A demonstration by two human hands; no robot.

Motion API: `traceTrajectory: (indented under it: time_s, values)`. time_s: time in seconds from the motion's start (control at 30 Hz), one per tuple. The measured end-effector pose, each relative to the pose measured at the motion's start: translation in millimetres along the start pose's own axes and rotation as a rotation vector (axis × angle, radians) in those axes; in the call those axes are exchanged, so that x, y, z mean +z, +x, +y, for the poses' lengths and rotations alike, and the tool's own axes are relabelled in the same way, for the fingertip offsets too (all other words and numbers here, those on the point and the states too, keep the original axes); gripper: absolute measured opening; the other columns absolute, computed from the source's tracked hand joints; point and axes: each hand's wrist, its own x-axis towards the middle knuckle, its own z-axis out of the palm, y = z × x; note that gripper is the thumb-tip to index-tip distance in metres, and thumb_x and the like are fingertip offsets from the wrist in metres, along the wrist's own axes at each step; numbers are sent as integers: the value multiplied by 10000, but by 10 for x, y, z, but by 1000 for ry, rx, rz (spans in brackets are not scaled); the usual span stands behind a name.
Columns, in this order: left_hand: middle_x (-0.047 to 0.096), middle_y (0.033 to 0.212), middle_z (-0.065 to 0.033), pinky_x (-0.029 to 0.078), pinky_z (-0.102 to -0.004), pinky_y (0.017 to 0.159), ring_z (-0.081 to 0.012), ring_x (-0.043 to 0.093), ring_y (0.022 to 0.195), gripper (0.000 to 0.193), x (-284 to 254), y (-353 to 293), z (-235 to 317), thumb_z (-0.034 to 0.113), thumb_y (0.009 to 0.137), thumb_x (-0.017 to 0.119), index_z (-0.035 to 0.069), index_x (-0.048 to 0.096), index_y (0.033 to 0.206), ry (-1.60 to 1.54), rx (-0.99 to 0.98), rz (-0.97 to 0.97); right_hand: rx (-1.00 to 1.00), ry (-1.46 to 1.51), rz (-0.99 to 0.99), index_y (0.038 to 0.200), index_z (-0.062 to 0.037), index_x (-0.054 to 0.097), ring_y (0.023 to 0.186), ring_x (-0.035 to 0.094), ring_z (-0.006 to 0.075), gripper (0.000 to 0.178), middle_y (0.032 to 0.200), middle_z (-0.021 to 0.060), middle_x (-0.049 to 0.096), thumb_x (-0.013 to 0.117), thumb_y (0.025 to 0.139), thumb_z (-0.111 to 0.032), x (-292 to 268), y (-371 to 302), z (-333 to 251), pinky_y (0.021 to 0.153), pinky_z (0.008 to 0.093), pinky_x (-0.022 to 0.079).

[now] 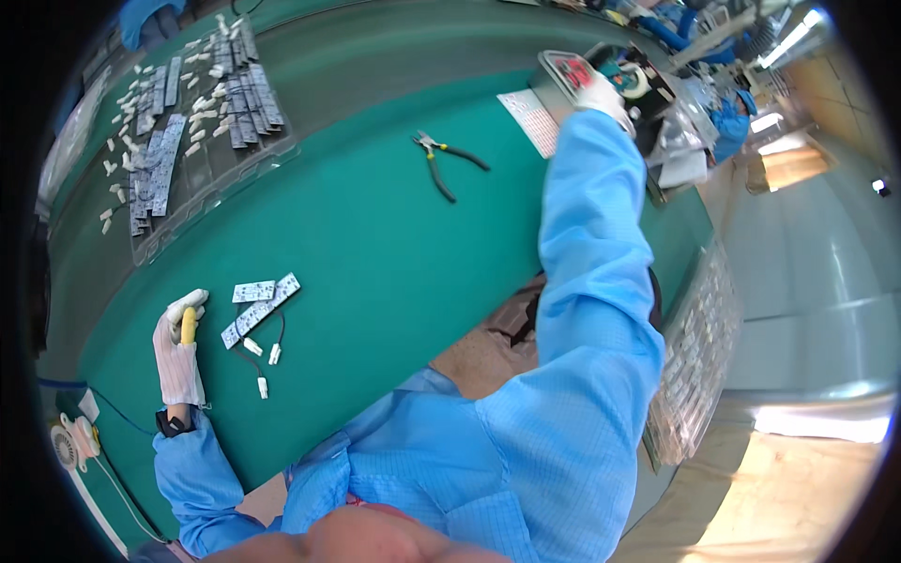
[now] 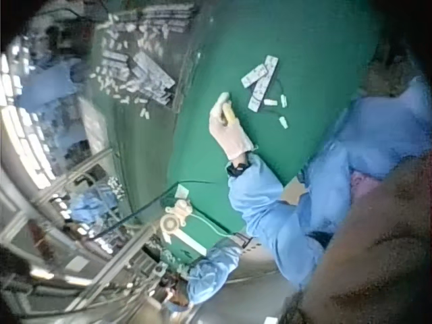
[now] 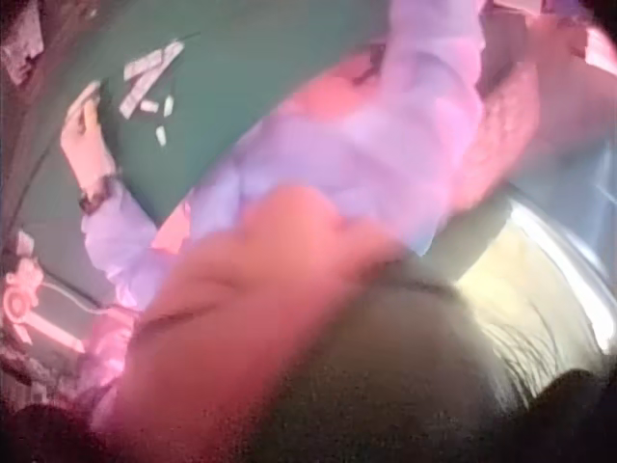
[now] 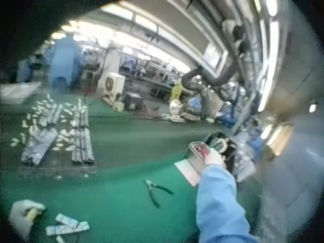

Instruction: Assembling and inspecting electronic components on printed circuit boards at a manual assembly station.

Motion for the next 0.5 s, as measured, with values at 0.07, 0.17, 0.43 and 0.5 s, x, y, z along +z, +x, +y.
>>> traceTrajectory:
  time_s: [0.07,0.17,0.43,0.5]
  values:
    - [626,1123,-112,465,-309,937,-199,588,1063,230,-17,52,-10,19,919,484,16,637,1091,73,-22,-64,-52,-78,-69,1112,-132,656,1048,612,344,458,1063,197,655,564,843,-491,287,401,455,887,429,464]
    - [647,1085,-106,461,-305,914,-202,597,1040,249,60,197,169,2,869,526,16,645,1088,52,-38,-79,-117,85,-211,1016,-62,702,892,643,196,235,953,91,695,640,830,-191,585,980,1446,821,345,487]
    - [523,1313,-31,487,-328,806,-216,567,963,373,274,310,117,161,792,707,128,608,1150,372,176,-155,-417,752,-292,1225,-32,596,852,589,75,305,1077,47,658,520,930,-43,60,3,-199,752,198,462]
    - [508,1319,-10,478,-365,827,-235,553,995,349,337,424,122,199,770,723,150,610,1097,582,310,-241,-428,1114,-412,1260,-44,576,786,551,36,308,1076,-7,642,495,963,-66,-128,-624,-512,666,179,426]
